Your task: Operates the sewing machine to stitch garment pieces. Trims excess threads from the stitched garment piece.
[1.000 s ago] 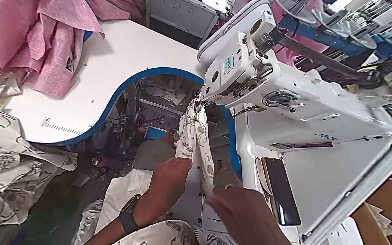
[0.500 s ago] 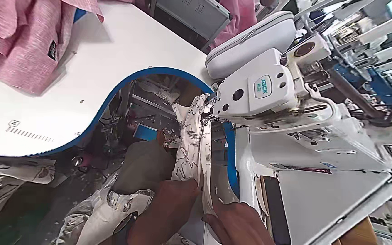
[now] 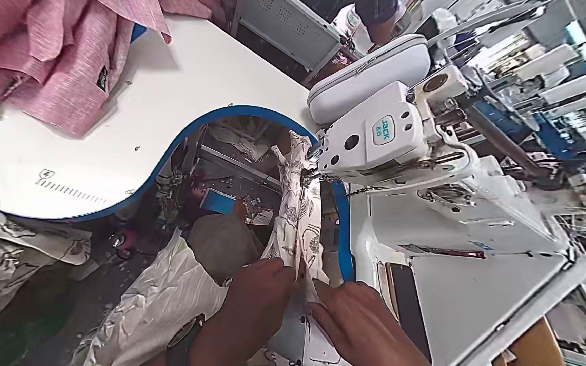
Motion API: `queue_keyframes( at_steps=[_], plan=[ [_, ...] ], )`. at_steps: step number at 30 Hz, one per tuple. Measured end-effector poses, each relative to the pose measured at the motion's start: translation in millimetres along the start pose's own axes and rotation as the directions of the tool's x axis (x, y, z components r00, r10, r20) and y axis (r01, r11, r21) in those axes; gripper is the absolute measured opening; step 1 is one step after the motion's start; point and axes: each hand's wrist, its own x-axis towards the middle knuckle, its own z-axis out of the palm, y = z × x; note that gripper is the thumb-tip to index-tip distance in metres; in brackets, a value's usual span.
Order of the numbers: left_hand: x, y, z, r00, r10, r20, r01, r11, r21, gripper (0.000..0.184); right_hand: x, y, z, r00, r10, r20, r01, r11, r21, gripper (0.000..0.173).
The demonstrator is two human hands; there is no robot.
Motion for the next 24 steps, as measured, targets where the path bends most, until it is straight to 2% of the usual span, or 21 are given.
queue_keyframes(
  at_steps=[3, 7, 9, 12, 13, 15, 17, 18, 20, 21, 22, 23, 24],
  plan=[
    [9.5, -7.4, 13.6, 0.991, 0.069, -0.118, -0.069, 0.998, 0.006, 0.026, 5.8, 6.8, 4.8, 0.998, 0.001, -0.063, 0.000, 1.000, 0.012, 0.032],
    [5.0, 7.7, 10.9, 0.997, -0.062, -0.040, 0.063, 0.998, 0.021, 0.024, 15.3, -2.2, -1.7, 0.996, 0.078, -0.045, -0.080, 0.996, -0.043, 0.024],
    [0.1, 7.7, 10.8, 0.996, -0.080, -0.027, 0.080, 0.997, -0.004, 0.023, 26.3, -5.4, -7.0, 0.991, 0.134, -0.008, -0.135, 0.988, -0.076, 0.024],
    [5.9, 1.9, 19.9, 0.992, -0.091, -0.089, 0.089, 0.996, -0.032, 0.024, 50.8, -5.7, -20.8, 0.966, 0.201, 0.162, -0.191, 0.978, -0.080, 0.026],
    [9.8, -0.2, 18.8, 0.990, -0.122, -0.073, 0.116, 0.990, -0.074, 0.025, 57.1, -2.5, -22.8, 0.957, 0.207, 0.204, -0.201, 0.978, -0.050, 0.027],
    [9.2, -8.6, 0.6, 0.964, -0.229, 0.133, 0.258, 0.925, -0.278, 0.026, 49.1, 10.5, -10.6, 0.949, 0.227, 0.220, -0.247, 0.967, 0.066, 0.029],
    [3.5, -39.8, -31.2, 0.906, -0.283, 0.316, 0.399, 0.820, -0.410, 0.025, 24.1, 34.6, 16.2, 0.946, 0.271, 0.176, -0.297, 0.944, 0.143, 0.029],
    [0.6, -59.3, -49.5, 0.876, -0.290, 0.384, 0.446, 0.792, -0.418, 0.023, 9.7, 51.6, 35.2, 0.959, 0.245, 0.144, -0.271, 0.942, 0.196, 0.027],
    [5.2, -82.0, -79.3, 0.858, -0.259, 0.444, 0.427, 0.839, -0.336, 0.022, -15.9, 67.5, 70.6, 0.988, 0.095, -0.120, -0.055, 0.953, 0.297, 0.022],
    [9.8, -72.0, -81.8, 0.876, -0.205, 0.436, 0.345, 0.899, -0.269, 0.027, -28.7, 57.3, 74.9, 0.952, 0.024, -0.304, 0.045, 0.975, 0.220, 0.023],
    [17.1, -51.4, -78.2, 0.910, -0.125, 0.394, 0.214, 0.958, -0.190, 0.032, -31.3, 39.7, 67.2, 0.875, -0.039, -0.483, 0.083, 0.994, 0.071, 0.025],
    [13.4, -22.5, -65.6, 0.939, -0.067, 0.338, 0.111, 0.987, -0.112, 0.032, -35.2, 14.8, 57.2, 0.805, -0.054, -0.591, 0.038, 0.998, -0.040, 0.024],
    [3.5, 6.4, -48.7, 0.960, -0.067, 0.272, 0.078, 0.996, -0.031, 0.027, -36.6, -9.5, 49.3, 0.763, -0.034, -0.646, -0.053, 0.992, -0.115, 0.021]
  ],
)
